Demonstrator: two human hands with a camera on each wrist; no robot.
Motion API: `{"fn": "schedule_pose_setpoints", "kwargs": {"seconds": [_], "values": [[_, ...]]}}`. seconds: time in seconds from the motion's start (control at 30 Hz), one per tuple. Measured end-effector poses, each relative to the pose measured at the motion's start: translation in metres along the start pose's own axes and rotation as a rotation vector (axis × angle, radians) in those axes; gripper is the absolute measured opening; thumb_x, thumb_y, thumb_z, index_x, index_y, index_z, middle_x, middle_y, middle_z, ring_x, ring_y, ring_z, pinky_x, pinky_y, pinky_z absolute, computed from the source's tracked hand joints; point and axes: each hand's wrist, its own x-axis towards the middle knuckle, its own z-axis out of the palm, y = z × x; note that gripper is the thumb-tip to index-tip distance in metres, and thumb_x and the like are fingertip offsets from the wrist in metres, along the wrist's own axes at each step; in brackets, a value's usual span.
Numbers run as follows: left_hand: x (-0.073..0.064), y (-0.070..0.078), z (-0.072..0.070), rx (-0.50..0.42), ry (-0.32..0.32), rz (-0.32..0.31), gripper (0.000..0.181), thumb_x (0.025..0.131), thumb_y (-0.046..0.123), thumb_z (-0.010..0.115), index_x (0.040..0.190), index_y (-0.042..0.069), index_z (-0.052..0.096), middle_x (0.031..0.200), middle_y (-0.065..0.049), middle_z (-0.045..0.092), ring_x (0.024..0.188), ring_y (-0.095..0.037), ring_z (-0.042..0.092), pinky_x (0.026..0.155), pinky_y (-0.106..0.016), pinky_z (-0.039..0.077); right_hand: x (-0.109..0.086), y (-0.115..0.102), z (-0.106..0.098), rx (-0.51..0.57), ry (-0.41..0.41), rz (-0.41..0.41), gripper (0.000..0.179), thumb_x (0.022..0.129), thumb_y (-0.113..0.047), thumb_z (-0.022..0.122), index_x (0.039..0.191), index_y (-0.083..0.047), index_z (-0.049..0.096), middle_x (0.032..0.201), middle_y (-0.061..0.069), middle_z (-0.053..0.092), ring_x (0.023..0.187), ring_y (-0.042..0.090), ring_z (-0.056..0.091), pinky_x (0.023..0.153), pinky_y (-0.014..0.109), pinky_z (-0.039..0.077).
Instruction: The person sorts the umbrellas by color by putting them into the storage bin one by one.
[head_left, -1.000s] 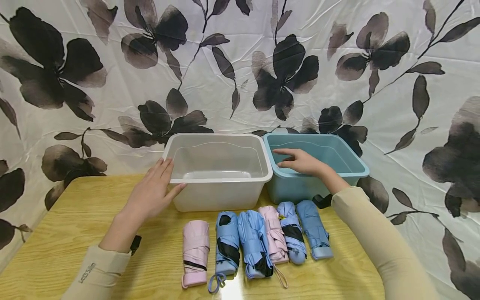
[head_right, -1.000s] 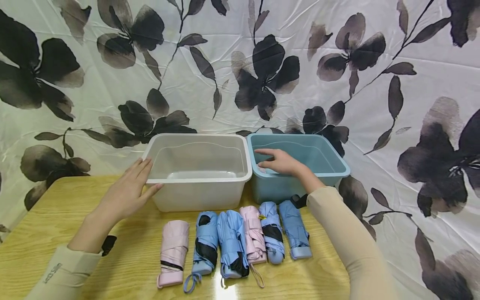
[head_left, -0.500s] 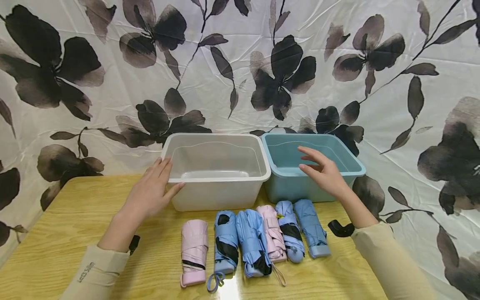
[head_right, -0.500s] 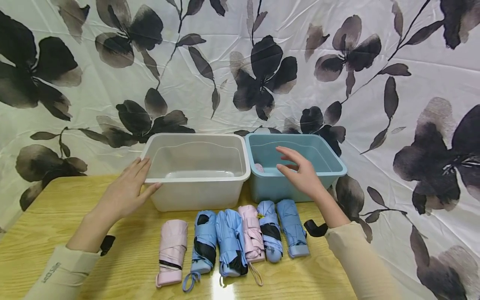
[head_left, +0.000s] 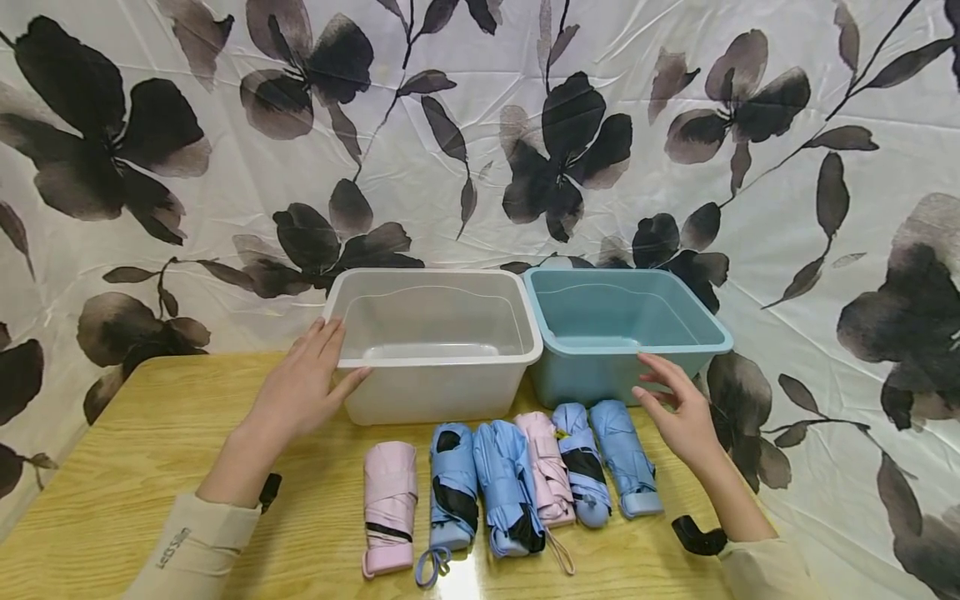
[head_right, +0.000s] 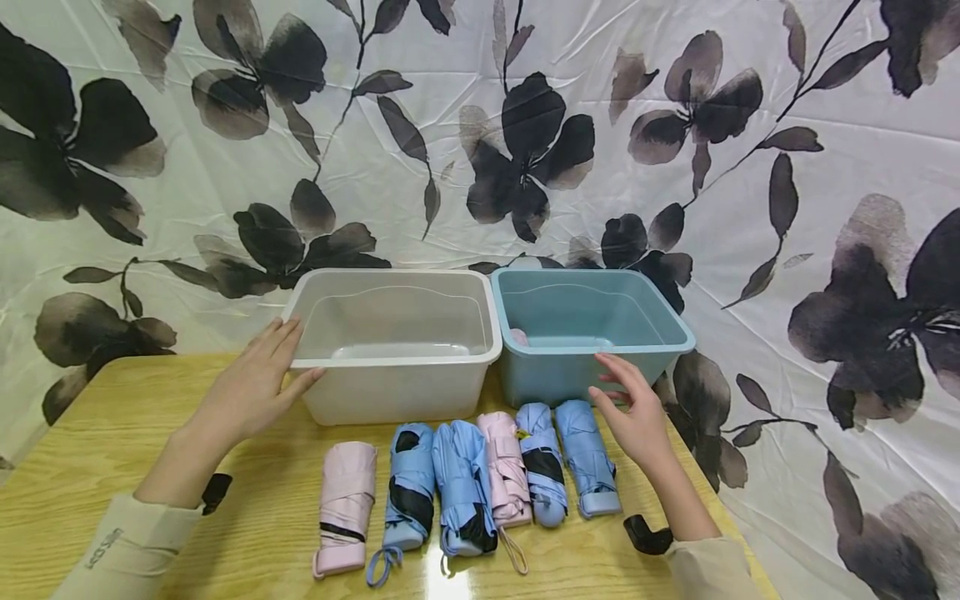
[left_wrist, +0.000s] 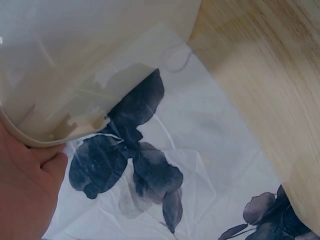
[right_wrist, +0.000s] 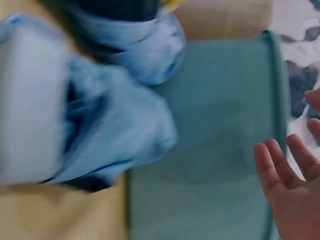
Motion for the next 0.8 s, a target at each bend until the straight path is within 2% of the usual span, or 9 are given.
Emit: {"fn": "schedule_pose_setpoints", "kwargs": {"seconds": [0.1,0.2,0.27,0.33,0.43,0.6,0.67,0.8], "values": [[0.0,-0.001,0.0,-0.002,0.004,0.004,0.085,0.108,0.053,0.048,0.159,-0.012,0.026,0.165,-0.032,0.026,0.155,-0.048,0.017,0.125,-0.062,0.019,-0.01,0.015,0.002,-0.047,-0.045,0.022,0.053,0.098,0.001,0.069,0.149,-0.004,0.055,0.147,0.018,0.053,0.116,0.015,0.061,0.089,0.012,0.053],[-0.001,-0.001,-0.001,0.0,0.009,0.003,0.085,0.108,0.053,0.048,0.158,-0.012,0.026,0.165,-0.032,0.026,0.155,-0.048,0.017,0.125,-0.062,0.02,-0.017,0.027,0.005,-0.125,-0.141,0.036,0.056,0.098,-0.003,0.071,0.15,-0.001,0.052,0.148,0.021,0.051,0.114,0.03,0.061,0.088,0.031,0.06],[-0.001,-0.002,-0.001,0.002,0.009,0.0,0.085,0.108,0.053,0.048,0.158,-0.012,0.027,0.165,-0.031,0.026,0.155,-0.048,0.017,0.125,-0.062,0.02,-0.021,0.034,0.007,-0.18,-0.218,0.049,0.058,0.099,-0.009,0.072,0.151,0.0,0.05,0.148,0.023,0.049,0.113,0.038,0.061,0.086,0.044,0.061],[-0.001,-0.002,-0.002,0.003,0.009,0.001,0.085,0.108,0.053,0.048,0.158,-0.012,0.027,0.165,-0.032,0.026,0.155,-0.048,0.017,0.125,-0.062,0.02,-0.023,0.038,0.009,-0.227,-0.284,0.07,0.062,0.098,-0.015,0.074,0.152,0.0,0.049,0.15,0.025,0.046,0.113,0.042,0.062,0.084,0.052,0.06],[0.0,-0.002,-0.002,0.007,0.008,0.008,0.085,0.108,0.053,0.047,0.158,-0.012,0.027,0.165,-0.032,0.026,0.155,-0.048,0.017,0.125,-0.062,0.02,-0.026,0.044,0.01,-0.301,-0.357,0.094,0.068,0.096,-0.025,0.078,0.152,0.0,0.048,0.151,0.027,0.045,0.115,0.044,0.063,0.084,0.055,0.059],[-0.001,-0.002,0.001,0.014,0.008,0.015,0.084,0.108,0.052,0.048,0.158,-0.013,0.027,0.164,-0.032,0.027,0.155,-0.049,0.017,0.125,-0.061,0.02,-0.027,0.047,0.012,-0.421,-0.445,0.116,0.079,0.093,-0.041,0.079,0.154,-0.002,0.047,0.153,0.027,0.045,0.129,0.052,0.055,0.098,0.067,0.051],[0.0,-0.003,0.002,0.014,0.008,0.016,0.084,0.108,0.052,0.048,0.158,-0.013,0.027,0.164,-0.032,0.027,0.155,-0.049,0.018,0.125,-0.061,0.02,-0.026,0.048,0.014,-0.435,-0.471,0.127,0.083,0.092,-0.044,0.079,0.156,-0.003,0.045,0.154,0.028,0.045,0.133,0.054,0.05,0.102,0.07,0.046],[0.0,-0.003,0.002,0.014,0.006,0.013,0.084,0.108,0.052,0.048,0.158,-0.013,0.026,0.165,-0.032,0.026,0.155,-0.049,0.018,0.125,-0.061,0.02,-0.022,0.049,0.017,-0.426,-0.505,0.148,0.089,0.09,-0.047,0.079,0.159,-0.003,0.041,0.155,0.031,0.043,0.134,0.056,0.048,0.103,0.071,0.045]]}}
